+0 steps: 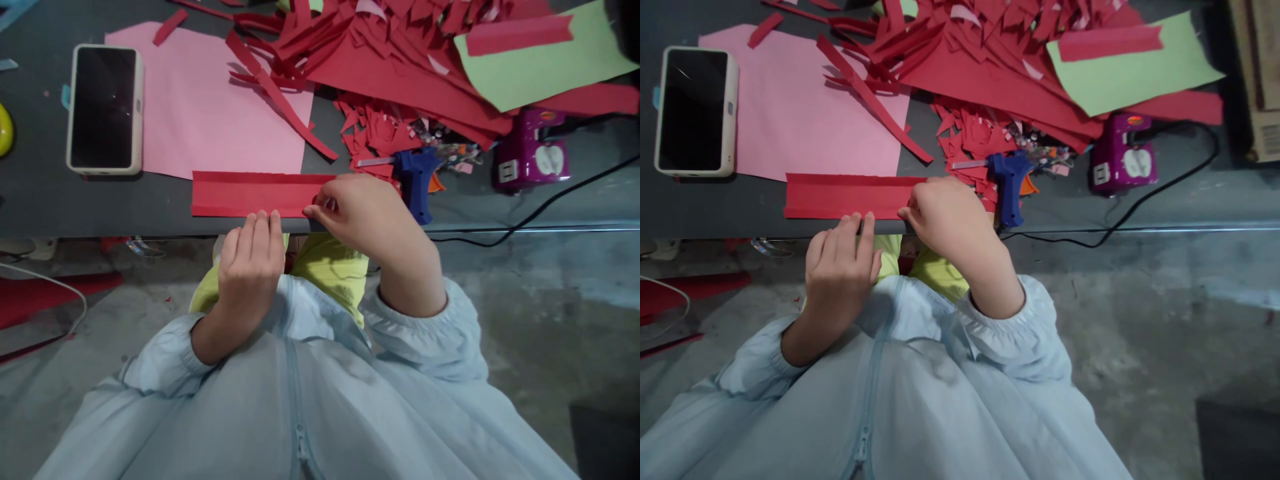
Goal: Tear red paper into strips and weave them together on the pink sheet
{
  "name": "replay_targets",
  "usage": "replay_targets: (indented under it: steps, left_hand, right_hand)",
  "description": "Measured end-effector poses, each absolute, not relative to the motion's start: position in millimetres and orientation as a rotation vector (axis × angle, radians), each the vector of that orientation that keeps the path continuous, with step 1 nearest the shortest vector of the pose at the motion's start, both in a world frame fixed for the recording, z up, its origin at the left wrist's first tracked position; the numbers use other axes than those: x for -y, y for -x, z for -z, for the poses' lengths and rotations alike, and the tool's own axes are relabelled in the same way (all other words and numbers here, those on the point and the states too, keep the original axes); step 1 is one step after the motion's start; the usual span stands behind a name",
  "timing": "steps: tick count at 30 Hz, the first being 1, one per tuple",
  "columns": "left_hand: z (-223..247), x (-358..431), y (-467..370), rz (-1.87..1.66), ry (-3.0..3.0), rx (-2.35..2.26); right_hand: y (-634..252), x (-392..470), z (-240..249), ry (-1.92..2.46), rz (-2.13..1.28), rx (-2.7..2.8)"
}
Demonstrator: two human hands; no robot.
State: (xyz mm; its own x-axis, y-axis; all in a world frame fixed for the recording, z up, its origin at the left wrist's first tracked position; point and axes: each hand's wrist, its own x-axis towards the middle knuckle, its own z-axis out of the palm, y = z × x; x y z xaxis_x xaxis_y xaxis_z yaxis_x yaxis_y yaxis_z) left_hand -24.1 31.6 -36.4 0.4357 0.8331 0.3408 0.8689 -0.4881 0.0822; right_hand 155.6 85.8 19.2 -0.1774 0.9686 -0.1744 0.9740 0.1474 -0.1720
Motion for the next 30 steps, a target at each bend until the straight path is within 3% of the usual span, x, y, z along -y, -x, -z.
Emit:
replay_targets:
  steps: [30]
  left_hand:
    - [28.1, -32.1, 10.2, 0.350, 2.650, 1.349]
  right_hand:
    - [-177.7, -73.2, -13.1, -2.187, 0.312, -2.299]
